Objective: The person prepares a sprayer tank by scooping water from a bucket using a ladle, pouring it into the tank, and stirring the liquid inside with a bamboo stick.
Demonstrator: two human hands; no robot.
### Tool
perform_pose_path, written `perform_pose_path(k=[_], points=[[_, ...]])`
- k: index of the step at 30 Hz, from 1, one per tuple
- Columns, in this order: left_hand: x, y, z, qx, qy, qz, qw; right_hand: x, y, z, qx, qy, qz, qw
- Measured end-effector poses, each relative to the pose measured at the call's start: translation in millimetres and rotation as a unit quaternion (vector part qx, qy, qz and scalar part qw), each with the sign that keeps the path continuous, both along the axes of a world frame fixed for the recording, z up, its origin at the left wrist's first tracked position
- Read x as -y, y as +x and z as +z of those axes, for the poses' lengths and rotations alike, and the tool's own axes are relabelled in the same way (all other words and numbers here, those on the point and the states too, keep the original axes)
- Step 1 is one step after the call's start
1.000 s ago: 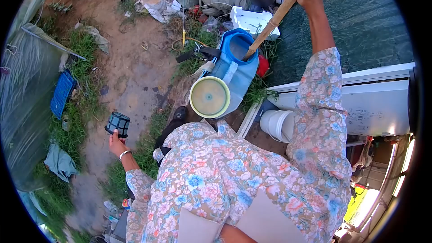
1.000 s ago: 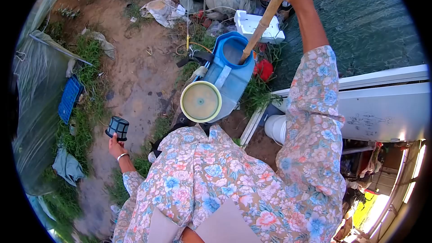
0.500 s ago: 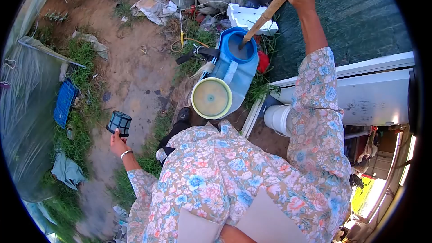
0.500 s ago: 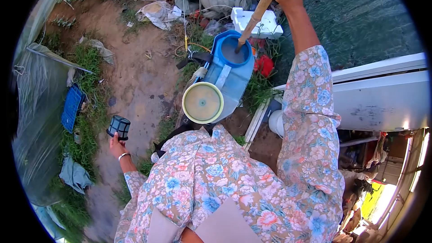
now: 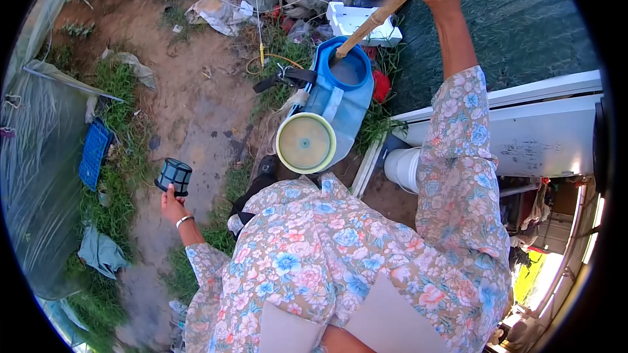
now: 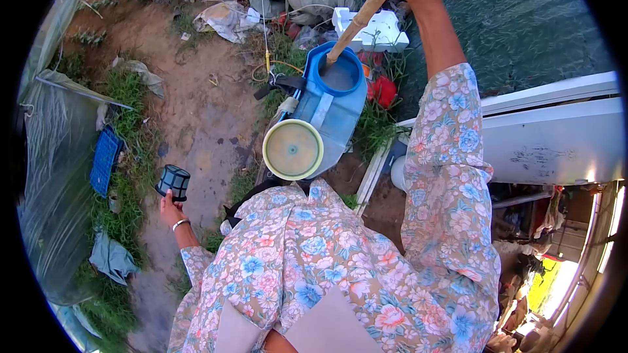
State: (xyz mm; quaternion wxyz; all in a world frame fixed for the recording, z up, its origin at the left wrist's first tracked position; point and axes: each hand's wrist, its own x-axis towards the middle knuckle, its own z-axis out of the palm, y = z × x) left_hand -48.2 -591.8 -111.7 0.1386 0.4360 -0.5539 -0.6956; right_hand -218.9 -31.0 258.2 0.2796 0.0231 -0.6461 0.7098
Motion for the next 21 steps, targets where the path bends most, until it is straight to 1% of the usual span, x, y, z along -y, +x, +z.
perform_pose_path(k=[2,5,8,11,14,17,20,21], points=[[1,-1,-2,0.005,-0.005,-0.003,1.0,-9,-7,0,0.045,-0.016,0.028,0.998],[1,-1,-6,0.013,-0.003,-0.003,1.0,-9,-16,5,0.078,0.037,-0.038,0.996],[2,4,-8,0.005,-0.001,0.004,1.0,5,-10,1,0.009,0.06,-0.056,0.997],[8,12,-17,0.008,0.002,0.004,1.0,-7,-16,-6,-0.012,0.02,-0.04,0.999],[13,14,-22,0.017,-0.002,0.01,1.0,-15,-24,-8,0.086,-0.033,0.006,0.996],[9,14,-17,0.027,-0.005,0.01,1.0,-3,-25,-1,0.118,0.065,-0.031,0.99],[11,16,-17,0.014,-0.005,0.019,1.0,12,-20,-3,0.066,0.118,-0.085,0.987],[11,20,-18,0.006,-0.003,0.024,1.0,12,-18,-5,0.038,0.104,-0.073,0.991]])
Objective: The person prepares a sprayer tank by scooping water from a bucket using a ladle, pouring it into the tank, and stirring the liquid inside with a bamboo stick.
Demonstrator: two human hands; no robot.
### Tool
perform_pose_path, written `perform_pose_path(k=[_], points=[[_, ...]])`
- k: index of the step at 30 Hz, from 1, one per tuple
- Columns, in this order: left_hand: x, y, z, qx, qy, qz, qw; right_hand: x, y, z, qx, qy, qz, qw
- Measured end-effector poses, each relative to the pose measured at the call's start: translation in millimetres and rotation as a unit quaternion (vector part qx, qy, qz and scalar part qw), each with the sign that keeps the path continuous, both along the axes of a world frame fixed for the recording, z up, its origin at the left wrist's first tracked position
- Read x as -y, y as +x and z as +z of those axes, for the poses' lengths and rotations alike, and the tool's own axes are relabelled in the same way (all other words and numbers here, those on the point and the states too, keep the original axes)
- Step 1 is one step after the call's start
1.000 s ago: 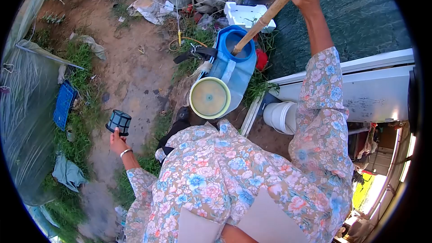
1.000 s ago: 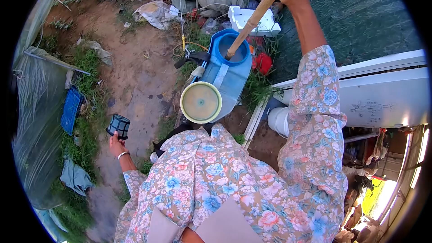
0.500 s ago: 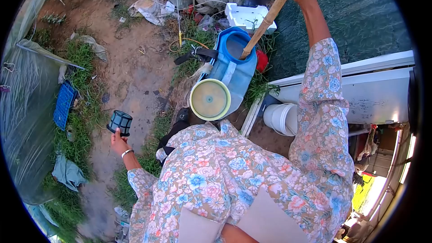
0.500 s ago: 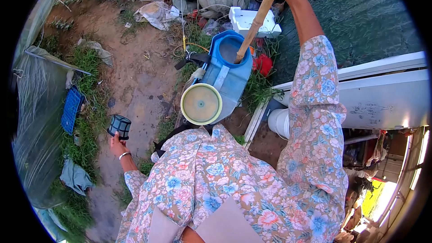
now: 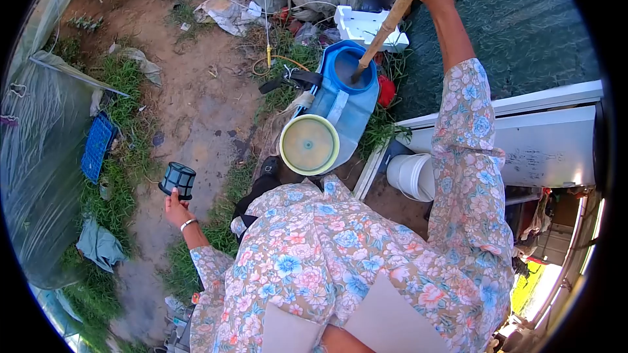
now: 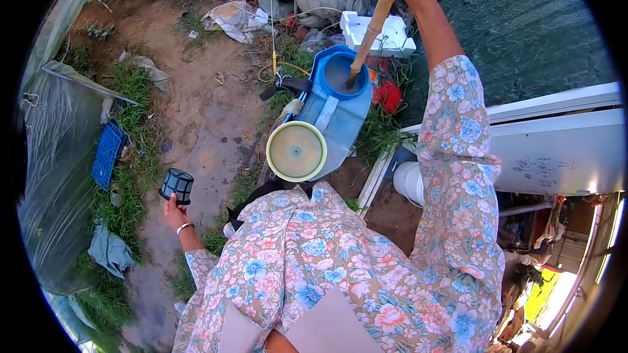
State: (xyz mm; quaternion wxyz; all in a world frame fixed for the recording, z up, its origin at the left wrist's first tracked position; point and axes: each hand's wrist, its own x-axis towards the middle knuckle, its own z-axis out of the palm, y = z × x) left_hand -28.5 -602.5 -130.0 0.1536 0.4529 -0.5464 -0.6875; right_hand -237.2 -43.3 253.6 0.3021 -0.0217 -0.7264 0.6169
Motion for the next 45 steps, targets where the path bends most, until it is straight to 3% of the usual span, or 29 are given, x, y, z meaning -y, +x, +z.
perform_pose_path(k=[2,5,8,11,14,17,20,23,26,29,32,35,37,39,40,42,44,45], points=[[-1,2,2,0.0,0.004,-0.005,1.0,-1,-2,-5,-0.05,-0.022,0.028,0.998],[-6,4,8,0.01,0.004,-0.01,1.0,-18,-10,-5,-0.002,-0.107,0.066,0.992],[-8,9,7,0.013,0.008,-0.012,1.0,-18,-5,1,0.047,-0.099,0.07,0.992],[-10,9,7,0.018,0.008,0.005,1.0,-9,0,5,0.024,-0.045,0.006,0.999],[-7,7,2,0.018,0.012,0.012,1.0,-2,-1,3,-0.046,-0.067,0.044,0.996],[-6,6,3,0.017,0.017,-0.001,1.0,-5,1,5,0.008,-0.119,0.089,0.989],[-10,3,9,0.02,0.01,0.004,1.0,-4,-2,13,0.087,-0.032,0.053,0.994],[-10,2,6,0.018,0.007,0.002,1.0,5,6,18,-0.003,0.014,0.004,1.0],[-15,-1,11,0.024,-0.001,0.006,1.0,-12,-4,15,-0.042,-0.103,0.057,0.992],[-17,1,12,0.024,0.002,-0.009,1.0,-18,4,18,0.066,-0.116,0.086,0.987],[-15,-1,7,0.014,0.006,-0.016,1.0,-27,1,22,0.058,-0.074,0.029,0.995],[-17,-10,12,0.015,0.005,-0.011,1.0,-28,-3,28,-0.006,-0.078,0.072,0.994],[-24,-16,20,0.016,0.01,-0.016,1.0,-123,-25,44,-0.007,-0.204,0.238,0.95],[-31,-26,29,0.008,0.023,-0.026,0.999,-96,8,74,-0.025,-0.161,0.174,0.971],[-35,-32,33,0.002,0.024,-0.039,0.999,-35,49,103,-0.039,-0.052,0.025,0.998],[-44,-44,40,-0.016,0.03,-0.063,0.997,-69,72,135,-0.051,-0.077,0.039,0.995],[-54,-67,39,-0.043,0.021,-0.11,0.993,-168,74,175,0.042,-0.115,0.283,0.951],[-67,-79,51,-0.052,0.011,-0.135,0.989,-187,92,197,0.039,-0.117,0.288,0.95]])
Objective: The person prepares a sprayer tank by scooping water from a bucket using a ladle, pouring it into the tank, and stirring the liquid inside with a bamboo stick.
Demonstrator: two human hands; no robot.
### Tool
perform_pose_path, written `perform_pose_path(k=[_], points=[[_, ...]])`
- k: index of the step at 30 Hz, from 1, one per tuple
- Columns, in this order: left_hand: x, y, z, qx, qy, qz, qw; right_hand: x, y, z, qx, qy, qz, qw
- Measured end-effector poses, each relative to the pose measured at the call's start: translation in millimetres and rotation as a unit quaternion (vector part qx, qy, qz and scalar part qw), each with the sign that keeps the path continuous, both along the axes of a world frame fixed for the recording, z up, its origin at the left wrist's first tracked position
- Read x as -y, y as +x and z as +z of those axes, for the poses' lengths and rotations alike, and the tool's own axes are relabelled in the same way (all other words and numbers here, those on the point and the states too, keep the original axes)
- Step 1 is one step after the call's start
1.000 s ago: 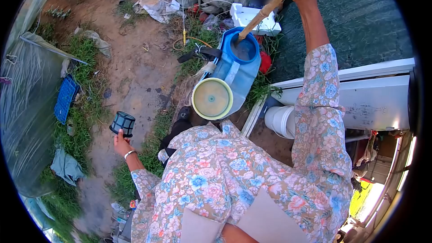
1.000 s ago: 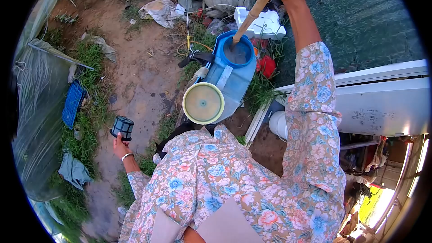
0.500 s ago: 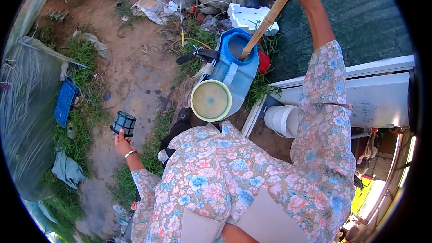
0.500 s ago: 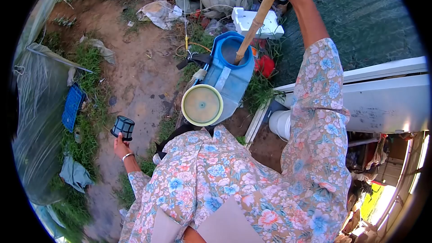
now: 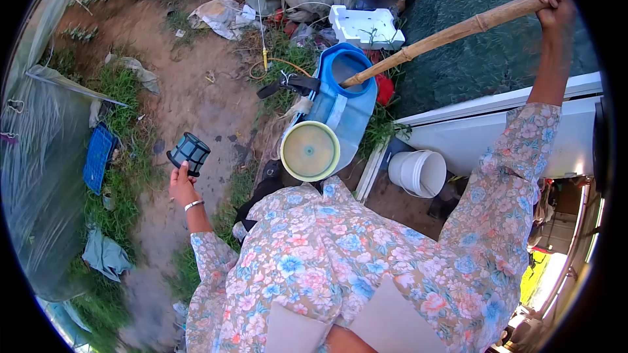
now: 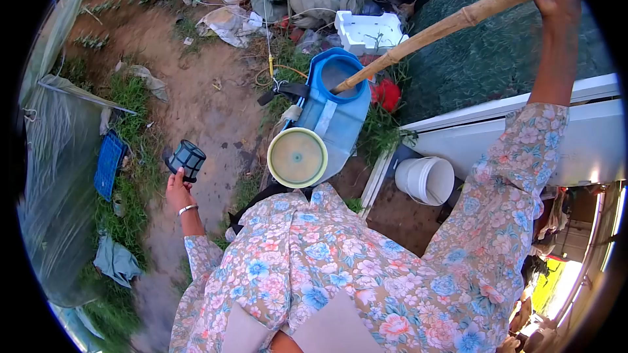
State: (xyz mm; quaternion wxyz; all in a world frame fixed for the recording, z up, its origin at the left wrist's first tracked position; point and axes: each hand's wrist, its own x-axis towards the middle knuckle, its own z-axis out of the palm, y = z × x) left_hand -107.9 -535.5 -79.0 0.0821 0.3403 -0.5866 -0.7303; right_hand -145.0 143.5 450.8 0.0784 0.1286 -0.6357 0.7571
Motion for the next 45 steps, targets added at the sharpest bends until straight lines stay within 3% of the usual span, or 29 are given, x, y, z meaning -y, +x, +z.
perform_pose_path(k=[1,3,5,6,10,13,17,18,19,20,22,23,24,26,27,28,29,30,33,37,40,43,44,45], points=[[-14,-13,12,-0.01,-0.011,-0.028,1.0,-6,20,18,-0.002,-0.003,0.002,1.0],[-41,-40,32,-0.042,-0.011,-0.103,0.994,39,44,25,-0.103,0.04,-0.291,0.95],[-77,-63,61,-0.076,-0.012,-0.171,0.982,84,67,31,-0.194,0.083,-0.555,0.805],[-96,-74,73,-0.093,-0.023,-0.207,0.974,61,99,49,-0.11,0.015,-0.272,0.956],[-165,-106,106,-0.158,-0.042,-0.36,0.919,46,134,54,-0.069,0.045,-0.348,0.934],[-216,-123,114,-0.216,-0.064,-0.459,0.859,33,165,55,-0.08,0.005,-0.347,0.934],[-265,-122,139,-0.24,-0.149,-0.499,0.819,48,183,35,-0.084,-0.053,-0.403,0.91],[-272,-122,143,-0.244,-0.163,-0.509,0.809,53,184,25,-0.094,-0.003,-0.434,0.896],[-278,-122,143,-0.254,-0.164,-0.513,0.803,59,191,12,-0.163,0.283,-0.513,0.794],[-283,-123,142,-0.264,-0.164,-0.516,0.798,66,199,-1,-0.212,0.541,-0.537,0.612],[-292,-128,133,-0.281,-0.177,-0.522,0.786,57,212,3,-0.218,0.618,-0.464,0.596],[-295,-131,133,-0.282,-0.184,-0.531,0.778,22,231,25,-0.18,0.448,-0.394,0.782],[-298,-134,132,-0.284,-0.191,-0.539,0.77,-15,253,48,-0.131,0.246,-0.297,0.913],[-302,-134,136,-0.289,-0.189,-0.548,0.762,-57,289,57,-0.048,0.208,-0.335,0.918],[-303,-135,134,-0.294,-0.196,-0.55,0.756,-72,307,45,-0.018,0.379,-0.467,0.799],[-307,-136,130,-0.301,-0.205,-0.551,0.751,-84,321,32,0.013,0.525,-0.571,0.631],[-311,-138,127,-0.308,-0.214,-0.552,0.745,-66,314,27,-0.116,0.287,-0.345,0.886],[-314,-139,122,-0.317,-0.226,-0.556,0.734,-49,307,22,-0.114,-0.031,-0.063,0.991],[-328,-139,112,-0.362,-0.289,-0.567,0.681,-27,341,13,-0.154,-0.005,-0.276,0.949],[-342,-129,106,-0.459,-0.399,-0.551,0.572,-7,393,5,-0.183,0.033,-0.537,0.823],[-349,-119,101,-0.492,-0.437,-0.559,0.504,6,447,-1,-0.202,-0.075,-0.635,0.742],[-355,-110,93,-0.506,-0.474,-0.567,0.445,-4,536,-15,-0.141,-0.097,-0.601,0.781],[-357,-109,87,-0.509,-0.481,-0.569,0.43,-4,549,-25,-0.164,-0.1,-0.687,0.7],[-360,-109,82,-0.513,-0.488,-0.571,0.416,-6,569,-32,-0.173,-0.105,-0.708,0.677]])
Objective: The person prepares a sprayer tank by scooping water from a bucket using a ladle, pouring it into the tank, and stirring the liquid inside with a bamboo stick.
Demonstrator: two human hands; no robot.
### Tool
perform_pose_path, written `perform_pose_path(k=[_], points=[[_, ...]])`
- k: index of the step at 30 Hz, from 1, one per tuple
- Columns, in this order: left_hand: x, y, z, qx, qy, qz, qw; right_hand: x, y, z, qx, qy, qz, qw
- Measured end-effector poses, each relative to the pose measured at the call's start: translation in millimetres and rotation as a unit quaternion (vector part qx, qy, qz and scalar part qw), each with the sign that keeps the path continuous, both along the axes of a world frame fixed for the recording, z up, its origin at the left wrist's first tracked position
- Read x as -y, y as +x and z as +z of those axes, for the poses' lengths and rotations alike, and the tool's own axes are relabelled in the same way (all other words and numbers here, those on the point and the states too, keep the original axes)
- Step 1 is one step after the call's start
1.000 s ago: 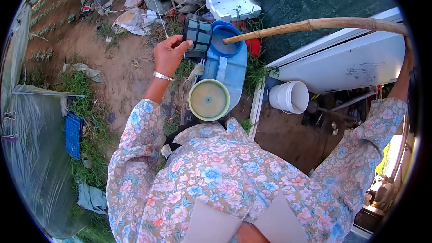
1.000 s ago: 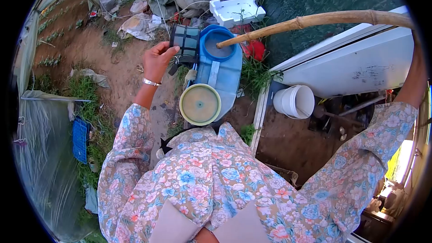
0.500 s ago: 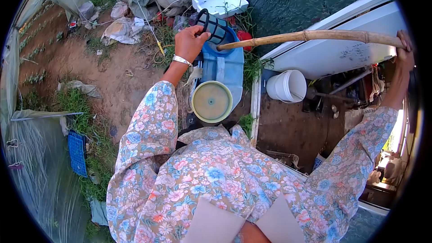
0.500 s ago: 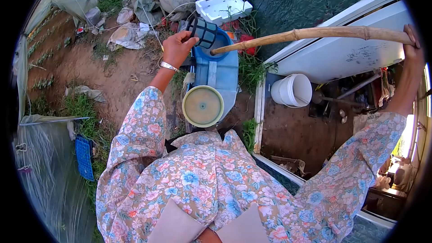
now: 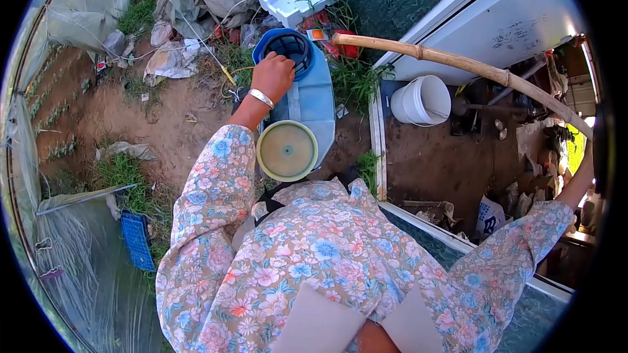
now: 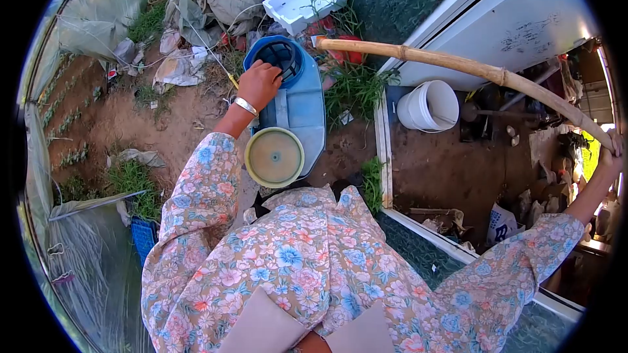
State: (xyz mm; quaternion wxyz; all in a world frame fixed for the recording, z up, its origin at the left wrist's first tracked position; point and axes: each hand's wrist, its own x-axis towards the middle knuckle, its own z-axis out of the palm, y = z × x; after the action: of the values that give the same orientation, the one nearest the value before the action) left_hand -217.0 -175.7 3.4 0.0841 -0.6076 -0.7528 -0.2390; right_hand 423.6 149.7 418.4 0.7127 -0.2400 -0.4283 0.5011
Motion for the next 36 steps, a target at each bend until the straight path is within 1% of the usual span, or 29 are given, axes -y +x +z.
perform_pose_path(k=[5,6,7,9,10,11,12,14,17,18,19,20,22,24,26,29,32,33,36], points=[[-10,2,-7,-0.026,-0.082,-0.032,0.996,-38,138,-29,-0.02,-0.028,-0.014,0.999],[-12,2,-8,-0.032,-0.101,-0.036,0.994,-48,175,-41,-0.027,-0.033,0.002,0.999],[-13,1,-10,-0.017,-0.089,-0.047,0.995,-68,234,-59,-0.036,-0.029,0.061,0.997],[-17,-1,-13,-0.027,-0.088,-0.053,0.994,-44,243,-90,-0.032,-0.067,0.008,0.997],[-20,-1,-13,-0.03,-0.086,-0.059,0.994,-30,229,-101,-0.024,-0.09,-0.061,0.994],[-20,1,-11,-0.01,-0.079,-0.061,0.995,-10,205,-111,-0.014,-0.117,-0.129,0.985],[-20,5,-4,0.001,-0.101,-0.052,0.994,-5,206,-121,-0.01,-0.123,-0.155,0.98],[-21,5,-1,0.003,-0.109,-0.058,0.992,1,216,-144,-0.003,-0.136,-0.205,0.969],[-22,3,-4,0.014,-0.106,-0.076,0.991,-17,298,-194,-0.052,-0.163,-0.141,0.975],[-25,6,-2,0.015,-0.118,-0.078,0.99,-33,364,-213,-0.098,-0.176,-0.041,0.979],[-27,9,2,0.015,-0.13,-0.077,0.988,-29,368,-229,-0.14,-0.162,-0.051,0.976],[-26,8,6,0.013,-0.143,-0.068,0.987,-24,376,-238,-0.145,-0.184,-0.051,0.971],[-25,9,2,-0.007,-0.122,-0.076,0.99,-16,385,-258,-0.119,-0.178,-0.106,0.971],[-24,4,-6,-0.042,-0.123,-0.081,0.988,-11,408,-281,-0.174,-0.215,-0.096,0.956],[-23,7,-2,-0.049,-0.128,-0.055,0.989,-2,407,-300,-0.13,-0.206,-0.162,0.956],[-23,15,-4,-0.053,-0.117,-0.017,0.992,16,402,-327,-0.126,-0.236,-0.145,0.953],[-24,23,-3,-0.059,-0.11,0.031,0.992,31,377,-352,-0.071,-0.272,-0.238,0.93],[-25,24,-2,-0.053,-0.123,0.04,0.99,33,377,-362,-0.048,-0.264,-0.249,0.931],[-29,17,-8,-0.032,-0.081,0.025,0.996,31,373,-387,-0.004,-0.272,-0.302,0.914]])
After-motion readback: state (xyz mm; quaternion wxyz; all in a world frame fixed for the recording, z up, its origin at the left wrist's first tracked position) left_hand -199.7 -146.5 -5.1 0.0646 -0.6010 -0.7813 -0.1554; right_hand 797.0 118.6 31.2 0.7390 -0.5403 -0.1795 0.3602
